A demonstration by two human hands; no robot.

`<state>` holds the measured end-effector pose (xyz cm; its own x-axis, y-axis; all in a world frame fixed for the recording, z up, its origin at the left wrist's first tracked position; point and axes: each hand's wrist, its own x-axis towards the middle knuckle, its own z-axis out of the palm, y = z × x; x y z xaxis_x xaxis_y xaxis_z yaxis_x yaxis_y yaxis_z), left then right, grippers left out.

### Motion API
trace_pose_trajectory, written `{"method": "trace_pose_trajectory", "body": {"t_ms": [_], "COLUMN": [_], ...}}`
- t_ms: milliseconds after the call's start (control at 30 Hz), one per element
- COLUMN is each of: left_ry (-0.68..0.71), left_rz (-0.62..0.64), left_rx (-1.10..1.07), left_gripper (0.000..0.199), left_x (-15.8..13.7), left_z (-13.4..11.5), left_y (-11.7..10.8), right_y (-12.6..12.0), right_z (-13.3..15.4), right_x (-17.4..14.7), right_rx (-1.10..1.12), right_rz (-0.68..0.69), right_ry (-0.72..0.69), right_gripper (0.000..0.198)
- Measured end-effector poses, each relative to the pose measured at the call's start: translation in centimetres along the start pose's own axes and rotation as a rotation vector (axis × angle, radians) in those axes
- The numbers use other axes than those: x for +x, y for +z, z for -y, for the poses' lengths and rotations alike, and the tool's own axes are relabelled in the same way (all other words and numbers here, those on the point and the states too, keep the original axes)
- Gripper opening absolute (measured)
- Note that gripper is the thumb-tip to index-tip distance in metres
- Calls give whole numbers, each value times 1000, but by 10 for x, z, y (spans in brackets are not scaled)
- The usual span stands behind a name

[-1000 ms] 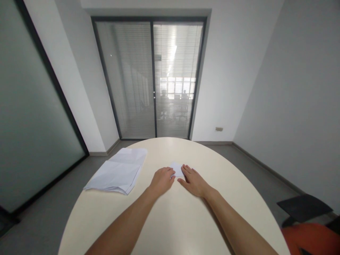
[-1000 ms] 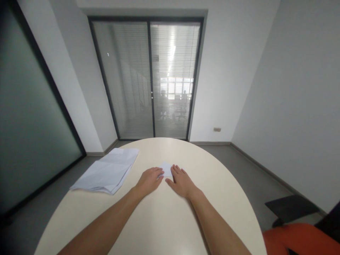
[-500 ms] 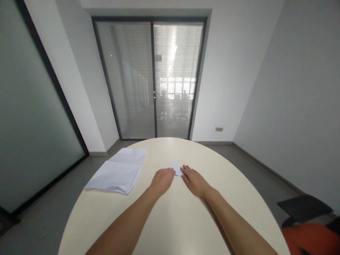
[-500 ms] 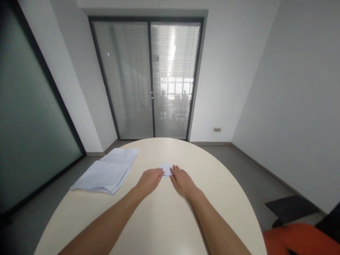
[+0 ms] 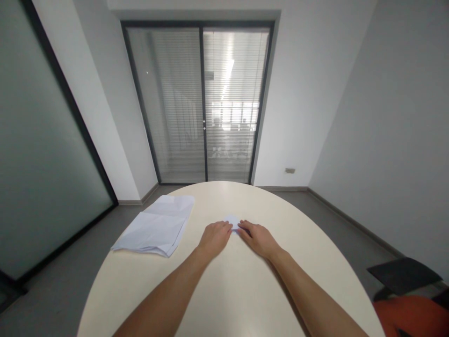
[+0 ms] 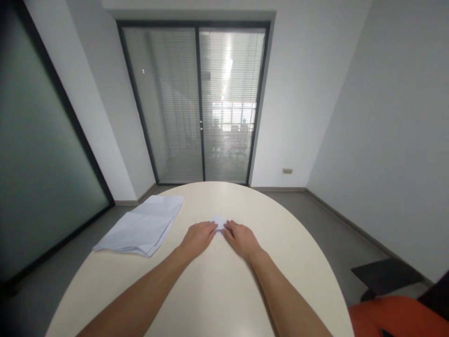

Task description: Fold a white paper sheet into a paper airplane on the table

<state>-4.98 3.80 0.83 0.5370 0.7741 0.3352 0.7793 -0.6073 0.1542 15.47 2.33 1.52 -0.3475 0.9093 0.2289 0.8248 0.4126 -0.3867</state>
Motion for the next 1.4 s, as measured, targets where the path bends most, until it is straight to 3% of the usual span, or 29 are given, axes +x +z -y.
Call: {"method": "trace_pose_trajectory", "body": {"t_ms": [167,333,700,900,1067,1267,1400], "left_ry": [-21,-14,-110,-139,-207,-338,-275], "left_rz": [18,-57,-243,-336,-412,-428,-427], "left_rx": [19,20,-165,-317,-370,-374,-392], "left_gripper": [36,44,43,49,46,45,46], "left_x": [1,4,3,3,2,2,2], "left_z": [0,5,11,9,6,8,7], "left_y": [3,6,7,4,-1,1,3], "right_y": [3,4,0,-1,-5,-9,-2], "right_z": [-1,-1,-3,-2,9,17,16], "right_x": [0,-1,8,7,0,-4,0], "right_rx": [11,30,233,310,292,277,323], "right_rz": [12,-10,-210,-293,-290,-253,-290], "right_ry": [-32,-28,53,-11,-150,-118,-168], "right_gripper": [46,50,47,50,62,67,80]}}
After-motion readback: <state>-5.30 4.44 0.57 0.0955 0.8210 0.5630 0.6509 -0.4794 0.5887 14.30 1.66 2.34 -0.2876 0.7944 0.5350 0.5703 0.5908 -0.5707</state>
